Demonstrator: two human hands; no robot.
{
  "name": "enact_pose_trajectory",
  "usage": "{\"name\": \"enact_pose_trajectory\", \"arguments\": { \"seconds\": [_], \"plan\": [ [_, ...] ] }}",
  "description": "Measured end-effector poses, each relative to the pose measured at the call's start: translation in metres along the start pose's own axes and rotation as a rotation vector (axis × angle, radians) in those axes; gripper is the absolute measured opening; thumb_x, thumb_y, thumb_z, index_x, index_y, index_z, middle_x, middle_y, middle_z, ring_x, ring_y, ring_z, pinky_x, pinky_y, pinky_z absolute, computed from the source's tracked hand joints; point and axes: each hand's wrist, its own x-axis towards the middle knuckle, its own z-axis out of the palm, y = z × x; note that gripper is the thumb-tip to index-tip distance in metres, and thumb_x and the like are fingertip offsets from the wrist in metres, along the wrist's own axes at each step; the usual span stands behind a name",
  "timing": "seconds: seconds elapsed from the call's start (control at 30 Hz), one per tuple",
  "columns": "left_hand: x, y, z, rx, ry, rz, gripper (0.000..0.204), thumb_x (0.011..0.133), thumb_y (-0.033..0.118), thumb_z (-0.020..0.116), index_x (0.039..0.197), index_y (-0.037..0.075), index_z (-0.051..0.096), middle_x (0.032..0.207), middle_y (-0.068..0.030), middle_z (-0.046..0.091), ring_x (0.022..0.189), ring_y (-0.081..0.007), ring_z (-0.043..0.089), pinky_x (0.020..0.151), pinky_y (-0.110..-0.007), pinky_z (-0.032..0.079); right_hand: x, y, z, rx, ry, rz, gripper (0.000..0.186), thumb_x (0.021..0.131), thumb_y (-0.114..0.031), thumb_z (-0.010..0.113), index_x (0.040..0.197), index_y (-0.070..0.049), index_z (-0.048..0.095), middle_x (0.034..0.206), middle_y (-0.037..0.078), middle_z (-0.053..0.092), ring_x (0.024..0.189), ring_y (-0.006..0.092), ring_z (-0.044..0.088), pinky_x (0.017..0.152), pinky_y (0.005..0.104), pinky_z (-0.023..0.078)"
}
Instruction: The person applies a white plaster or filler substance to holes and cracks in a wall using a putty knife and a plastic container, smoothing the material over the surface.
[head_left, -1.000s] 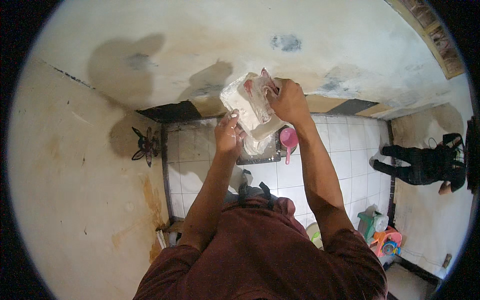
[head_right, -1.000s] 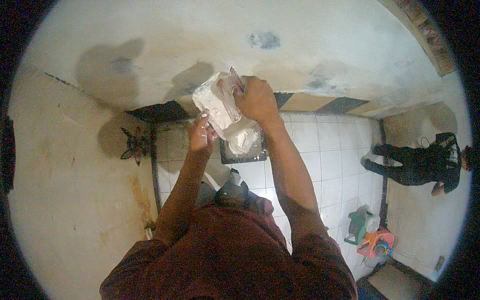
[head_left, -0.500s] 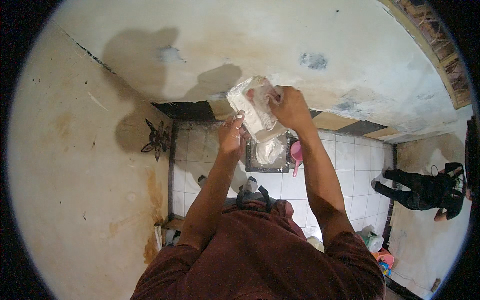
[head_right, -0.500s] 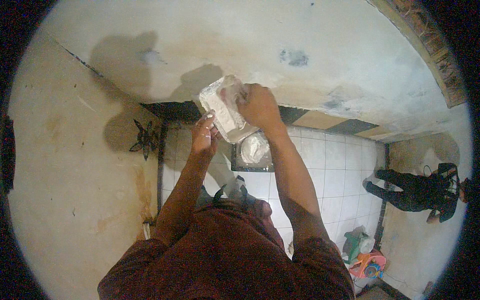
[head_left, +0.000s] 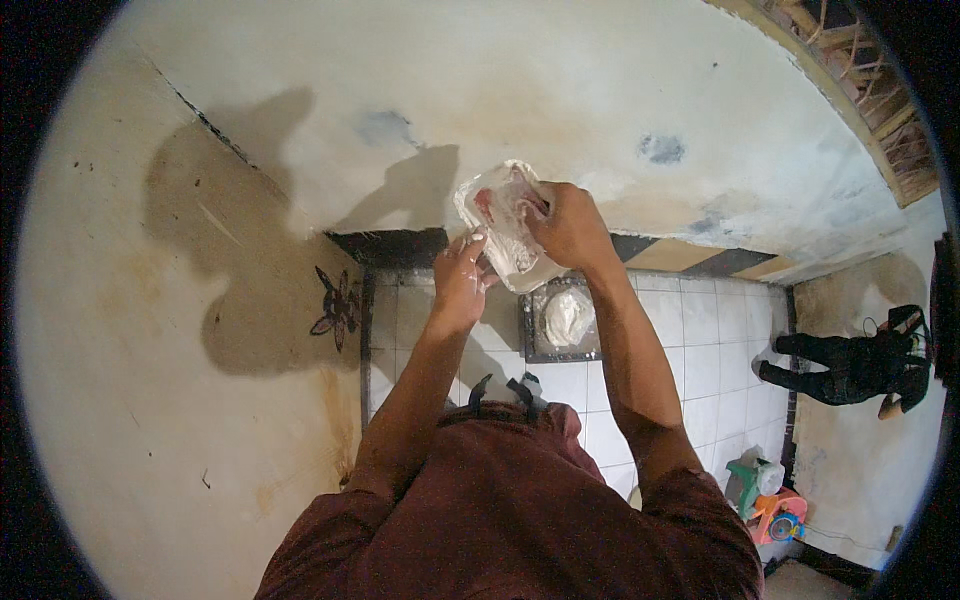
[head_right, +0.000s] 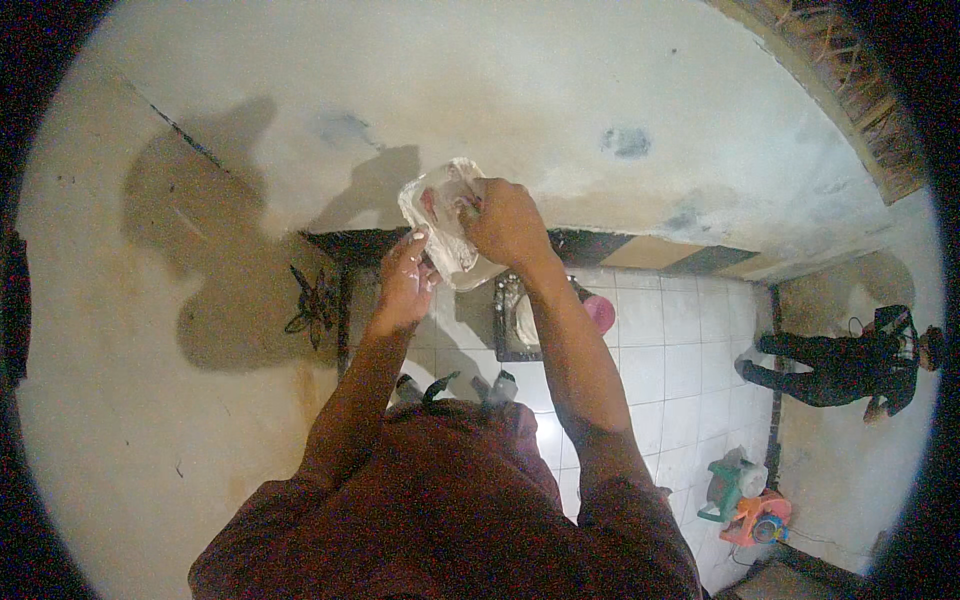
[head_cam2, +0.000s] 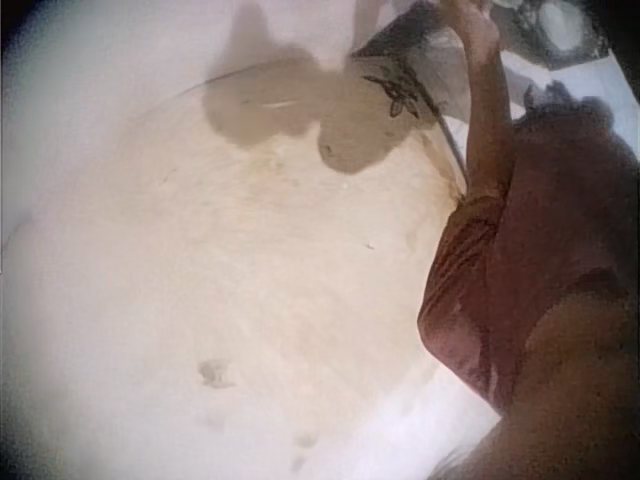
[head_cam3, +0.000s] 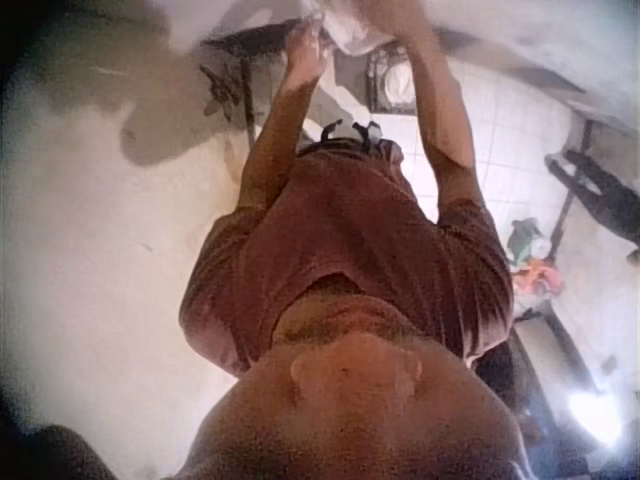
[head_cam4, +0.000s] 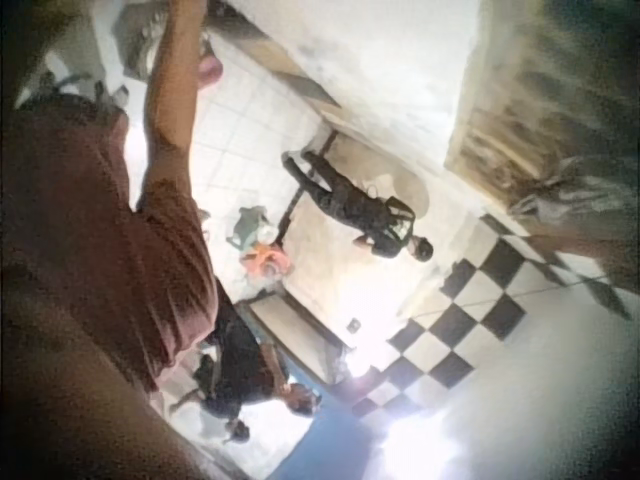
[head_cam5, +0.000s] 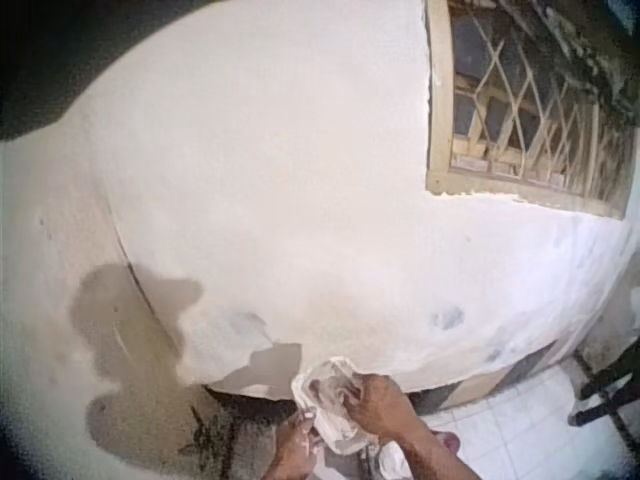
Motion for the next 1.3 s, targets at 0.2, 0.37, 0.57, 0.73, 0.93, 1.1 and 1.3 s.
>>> {"name": "enact_pose_trajectory", "arguments": {
  "seconds": [0.2, 0.37, 0.57, 0.73, 0.93, 1.1, 1.3],
  "plan": [
    [0.001, 0.029, -0.011, 0.082, 0.047, 0.007, 0.026, 0.086, 0.025, 0.064, 0.105, 0.009, 0.059, 0.090, -0.0024, 0.064, 0.070, -0.0113, 0.061, 0.049, -0.022, 0.041, 0.008, -0.017, 0.024, -0.037, 0.020, -0.047, 0.022, 0.080, -0.016, 0.057, 0.090, 0.003, 0.060, 0.083, 0.028, 0.061, 0.082, 0.0461, 0.058, 0.073, 0.0488, 0.046],
    [-0.004, 0.041, -0.026, 0.074, -0.004, -0.012, 0.031, 0.086, 0.021, 0.064, 0.112, 0.005, 0.056, 0.096, -0.0056, 0.061, 0.083, -0.0186, 0.064, 0.061, -0.030, 0.052, 0.008, -0.029, 0.026, -0.020, 0.107, 0.058, 0.023, 0.082, -0.018, 0.056, 0.091, 0.002, 0.060, 0.087, 0.028, 0.061, 0.085, 0.0465, 0.058, 0.074, 0.0501, 0.046],
    [-0.006, 0.033, -0.028, 0.036, 0.017, -0.018, 0.032, 0.085, 0.021, 0.066, 0.111, 0.005, 0.056, 0.098, -0.0054, 0.061, 0.083, -0.0191, 0.064, 0.065, -0.033, 0.052, 0.001, -0.038, 0.039, -0.093, 0.072, -0.046, 0.027, 0.082, -0.022, 0.056, 0.089, 0.003, 0.058, 0.076, 0.027, 0.062, 0.070, 0.0469, 0.060, 0.067, 0.0534, 0.048],
    [-0.010, 0.022, -0.024, 0.021, 0.089, -0.036, 0.034, 0.084, 0.019, 0.067, 0.111, 0.003, 0.055, 0.098, -0.0073, 0.061, 0.085, -0.0215, 0.064, 0.069, -0.035, 0.053, -0.001, -0.008, 0.032, -0.129, 0.026, -0.020, 0.028, 0.081, -0.024, 0.056, 0.089, 0.002, 0.058, 0.076, 0.027, 0.061, 0.071, 0.0453, 0.061, 0.067, 0.0529, 0.049],
    [-0.016, 0.009, -0.024, 0.016, 0.097, -0.001, 0.037, 0.084, 0.017, 0.066, 0.113, -0.001, 0.052, 0.102, -0.0116, 0.060, 0.086, -0.0246, 0.064, 0.068, -0.035, 0.055, -0.019, -0.012, 0.043, -0.165, 0.080, -0.002, 0.024, 0.083, -0.024, 0.056, 0.092, -0.002, 0.059, 0.077, 0.025, 0.063, 0.074, 0.0427, 0.062, 0.067, 0.0499, 0.051],
    [-0.025, 0.011, -0.022, 0.016, 0.106, -0.021, 0.036, 0.084, 0.016, 0.066, 0.113, 0.000, 0.052, 0.101, -0.0116, 0.060, 0.085, -0.0248, 0.064, 0.071, -0.039, 0.056, -0.024, -0.016, 0.046, -0.191, 0.068, -0.074, 0.022, 0.083, -0.022, 0.056, 0.089, -0.001, 0.059, 0.076, 0.024, 0.063, 0.072, 0.0424, 0.063, 0.066, 0.0502, 0.051],
    [-0.029, 0.013, -0.021, 0.091, 0.172, -0.064, 0.033, 0.084, 0.015, 0.065, 0.112, 0.001, 0.055, 0.099, -0.0100, 0.061, 0.086, -0.0243, 0.065, 0.070, -0.038, 0.056, -0.026, -0.007, 0.050, -0.145, 0.084, 0.062, 0.024, 0.081, -0.023, 0.058, 0.088, 0.000, 0.061, 0.079, 0.026, 0.063, 0.073, 0.0435, 0.062, 0.066, 0.0495, 0.051]
  ]
}}
